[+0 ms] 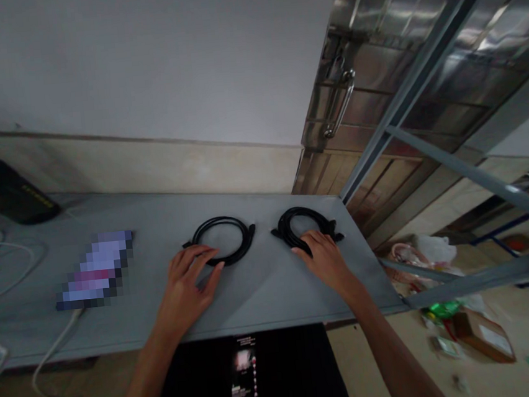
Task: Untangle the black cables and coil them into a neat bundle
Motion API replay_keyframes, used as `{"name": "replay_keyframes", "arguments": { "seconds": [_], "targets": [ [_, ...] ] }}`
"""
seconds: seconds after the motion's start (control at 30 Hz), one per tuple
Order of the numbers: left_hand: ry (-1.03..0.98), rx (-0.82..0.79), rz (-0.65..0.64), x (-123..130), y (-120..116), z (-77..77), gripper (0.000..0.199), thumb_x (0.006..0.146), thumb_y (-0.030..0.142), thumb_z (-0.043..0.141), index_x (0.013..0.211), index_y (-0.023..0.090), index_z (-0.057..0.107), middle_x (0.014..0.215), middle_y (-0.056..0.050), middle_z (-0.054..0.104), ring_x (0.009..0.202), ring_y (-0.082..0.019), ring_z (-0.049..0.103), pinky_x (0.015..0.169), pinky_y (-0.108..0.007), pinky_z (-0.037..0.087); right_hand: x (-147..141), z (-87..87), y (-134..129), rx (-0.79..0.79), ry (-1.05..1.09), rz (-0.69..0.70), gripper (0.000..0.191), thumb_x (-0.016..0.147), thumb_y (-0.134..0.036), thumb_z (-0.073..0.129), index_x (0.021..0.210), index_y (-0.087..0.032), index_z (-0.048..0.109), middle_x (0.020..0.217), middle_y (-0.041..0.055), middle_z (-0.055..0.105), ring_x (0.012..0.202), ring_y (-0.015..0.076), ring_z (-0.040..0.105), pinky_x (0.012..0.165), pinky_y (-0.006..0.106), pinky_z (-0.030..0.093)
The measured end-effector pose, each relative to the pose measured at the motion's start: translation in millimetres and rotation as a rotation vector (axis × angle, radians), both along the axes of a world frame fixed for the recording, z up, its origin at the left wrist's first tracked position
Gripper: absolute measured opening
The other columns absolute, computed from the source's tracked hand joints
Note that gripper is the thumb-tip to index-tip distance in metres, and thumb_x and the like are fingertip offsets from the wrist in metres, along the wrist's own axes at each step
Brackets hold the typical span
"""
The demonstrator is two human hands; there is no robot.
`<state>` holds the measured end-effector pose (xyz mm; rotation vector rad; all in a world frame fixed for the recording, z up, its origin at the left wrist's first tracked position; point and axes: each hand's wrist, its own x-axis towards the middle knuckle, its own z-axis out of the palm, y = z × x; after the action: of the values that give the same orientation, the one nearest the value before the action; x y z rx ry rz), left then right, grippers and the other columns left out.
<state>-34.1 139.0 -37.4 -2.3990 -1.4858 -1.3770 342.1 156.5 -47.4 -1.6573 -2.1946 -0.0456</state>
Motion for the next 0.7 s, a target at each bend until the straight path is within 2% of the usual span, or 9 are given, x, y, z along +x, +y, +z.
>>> {"name": "replay_keyframes", "arguments": {
  "seconds": [0.1,0.23,0.3,0.43,0.57,0.7],
  "targets": [
    [-0.004,0.006,0.011,0,-1,1.5,0.020,0.109,0.039,0.072,0.123,0.027,0.079,0.124,-0.010,0.080,0.121,-0.033,0.074,0.114,-0.054,0.056,1,3.3,3,-0.002,0.023,-0.008,0.031,0.118,-0.045,0.062,0.126,-0.020,0.078,0.131,0.0156,0.079,0.121,0.0326,0.076,0.111,0.049,0.057],
    [-0.010,-0.033,0.024,-1,-1,2.4,0.021,0.110,0.042,0.069,0.121,0.026,0.079,0.122,-0.010,0.080,0.119,-0.033,0.074,0.114,-0.054,0.056,4,11.8,7,-0.027,0.072,-0.012,0.029,0.121,-0.041,0.057,0.113,-0.022,0.077,0.117,0.0109,0.082,0.111,0.0288,0.079,0.103,0.042,0.057],
    [-0.008,-0.036,0.023,-1,0,1.8,0.022,0.110,0.043,0.068,0.121,0.026,0.079,0.121,-0.010,0.080,0.118,-0.033,0.074,0.114,-0.054,0.056,4,16.4,8,-0.035,0.065,-0.015,0.026,0.119,-0.042,0.062,0.111,-0.022,0.076,0.114,0.0101,0.082,0.110,0.0289,0.079,0.102,0.041,0.056],
    [-0.001,-0.004,0.025,-3,1,-1.8,0.021,0.111,0.042,0.069,0.121,0.026,0.079,0.122,-0.010,0.080,0.118,-0.032,0.075,0.114,-0.053,0.056,2,22.9,8,-0.061,0.031,-0.001,0.026,0.113,-0.047,0.074,0.116,-0.021,0.074,0.120,0.0117,0.082,0.117,0.0318,0.078,0.104,0.043,0.055],
    [0.008,0.061,0.008,-4,3,-6.3,0.018,0.111,0.037,0.071,0.122,0.025,0.078,0.120,-0.009,0.080,0.115,-0.031,0.075,0.111,-0.052,0.058,1,26.1,10,-0.121,0.106,-0.051,0.022,0.116,-0.043,0.065,0.109,-0.023,0.070,0.114,0.0115,0.083,0.112,0.0320,0.080,0.102,0.042,0.055],
    [0.020,0.061,0.010,-6,5,-9.9,0.018,0.112,0.034,0.069,0.124,0.024,0.078,0.121,-0.010,0.080,0.117,-0.032,0.075,0.111,-0.053,0.058,5,33.7,17,-0.105,0.246,-0.139,0.022,0.120,-0.039,0.047,0.109,-0.025,0.060,0.103,0.0110,0.082,0.099,0.0307,0.081,0.089,0.040,0.054]
  ]
}}
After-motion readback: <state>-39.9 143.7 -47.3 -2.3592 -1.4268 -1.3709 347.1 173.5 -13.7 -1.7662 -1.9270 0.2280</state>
